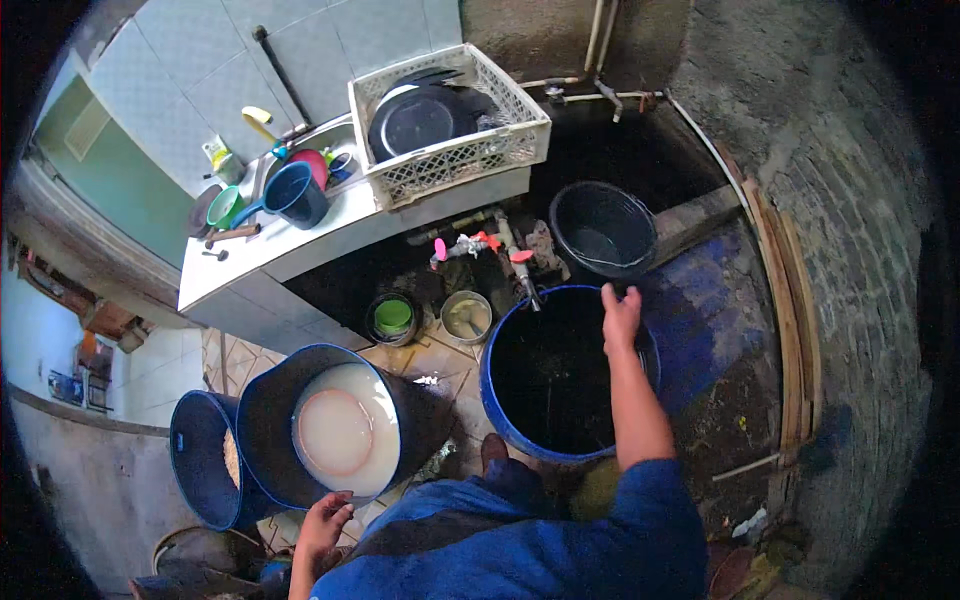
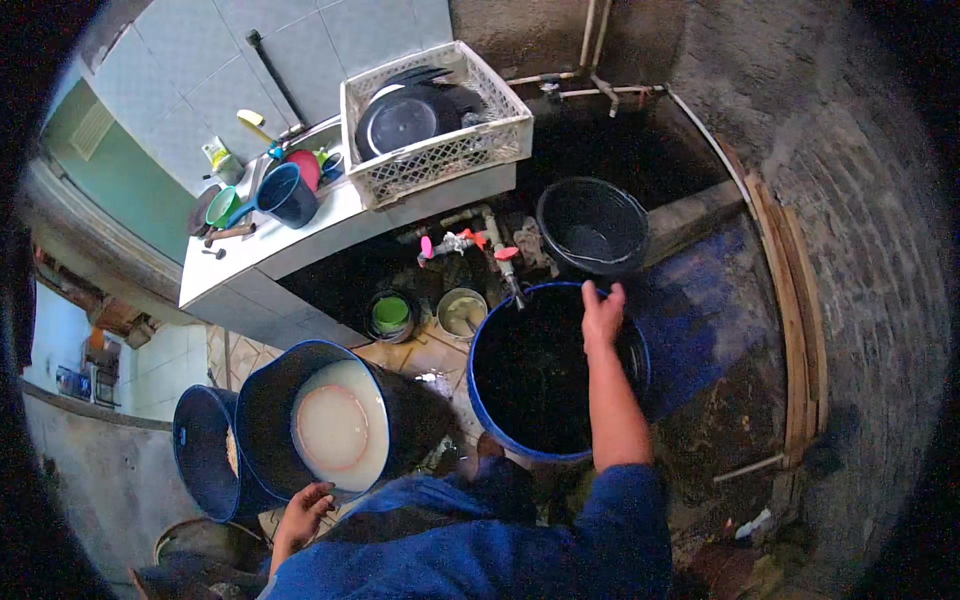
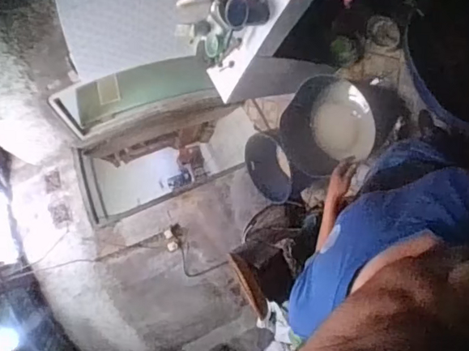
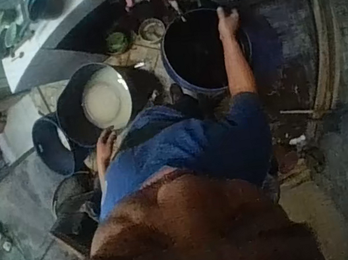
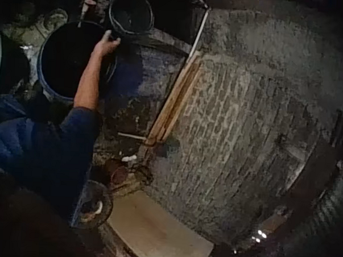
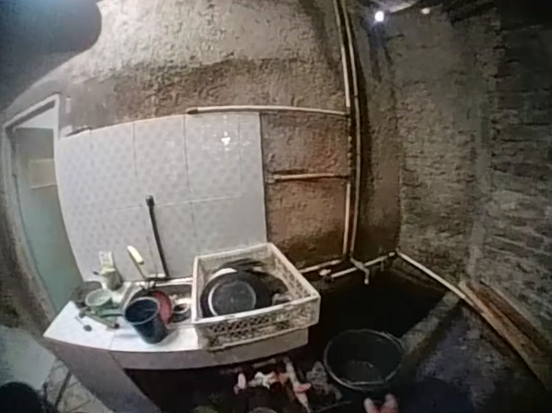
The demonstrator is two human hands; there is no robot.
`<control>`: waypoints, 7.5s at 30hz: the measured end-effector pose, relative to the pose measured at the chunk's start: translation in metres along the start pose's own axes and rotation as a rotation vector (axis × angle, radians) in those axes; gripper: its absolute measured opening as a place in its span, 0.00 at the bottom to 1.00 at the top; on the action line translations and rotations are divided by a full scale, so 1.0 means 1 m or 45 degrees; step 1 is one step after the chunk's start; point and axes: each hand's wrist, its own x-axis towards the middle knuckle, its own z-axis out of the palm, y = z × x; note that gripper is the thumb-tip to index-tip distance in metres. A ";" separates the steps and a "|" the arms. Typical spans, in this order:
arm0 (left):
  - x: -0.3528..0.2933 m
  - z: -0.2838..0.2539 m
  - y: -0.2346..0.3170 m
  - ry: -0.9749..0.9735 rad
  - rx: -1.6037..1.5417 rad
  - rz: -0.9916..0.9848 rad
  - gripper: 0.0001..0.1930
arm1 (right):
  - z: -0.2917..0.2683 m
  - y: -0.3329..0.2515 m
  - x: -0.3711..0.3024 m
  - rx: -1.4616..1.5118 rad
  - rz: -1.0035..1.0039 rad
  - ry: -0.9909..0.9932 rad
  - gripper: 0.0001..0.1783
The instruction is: The person cleans grains by scooping them from one large blue bin into another using a bucket, then tips a large bin to drain excess water onto the tiled floor.
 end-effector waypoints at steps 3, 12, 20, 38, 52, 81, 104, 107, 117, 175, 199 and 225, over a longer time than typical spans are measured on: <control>-0.010 0.002 0.001 0.080 0.016 -0.042 0.17 | 0.023 -0.008 0.053 -0.065 0.203 0.288 0.48; -0.046 -0.007 -0.041 0.340 -0.116 -0.127 0.18 | 0.050 0.077 0.177 0.906 0.994 -0.055 0.34; -0.050 -0.018 -0.071 0.392 0.003 -0.269 0.19 | 0.051 0.057 0.151 0.832 0.746 0.169 0.24; 0.102 -0.105 -0.280 1.121 -0.306 -0.598 0.37 | -0.008 -0.121 -0.194 0.213 0.284 -0.633 0.33; 0.201 -0.105 -0.327 1.724 -0.761 -0.673 0.36 | 0.333 -0.014 -0.459 -0.784 -0.829 -1.693 0.34; 0.207 -0.115 -0.320 1.757 -0.569 -0.593 0.34 | 0.530 0.188 -0.649 -1.399 -1.373 -1.444 0.32; 0.205 -0.114 -0.322 1.701 -0.488 -0.531 0.35 | 0.531 0.194 -0.651 -1.744 -1.396 -1.670 0.23; 0.206 -0.115 -0.318 1.687 -0.569 -0.489 0.35 | 0.491 0.197 -0.635 -0.929 -1.062 -1.998 0.10; 0.208 -0.112 -0.318 1.754 -0.497 -0.500 0.35 | 0.459 0.066 -0.604 -1.025 -0.433 -2.092 0.20; -0.110 0.261 -0.031 -1.376 0.022 0.166 0.08 | -0.339 0.091 -0.560 0.571 0.562 0.325 0.19; -0.234 0.342 0.054 -1.178 0.705 1.613 0.11 | -0.332 0.100 -0.539 1.590 0.234 0.672 0.22; -0.084 0.058 -0.012 -0.843 -0.691 0.614 0.14 | -0.264 0.052 -0.488 0.952 0.632 -0.734 0.42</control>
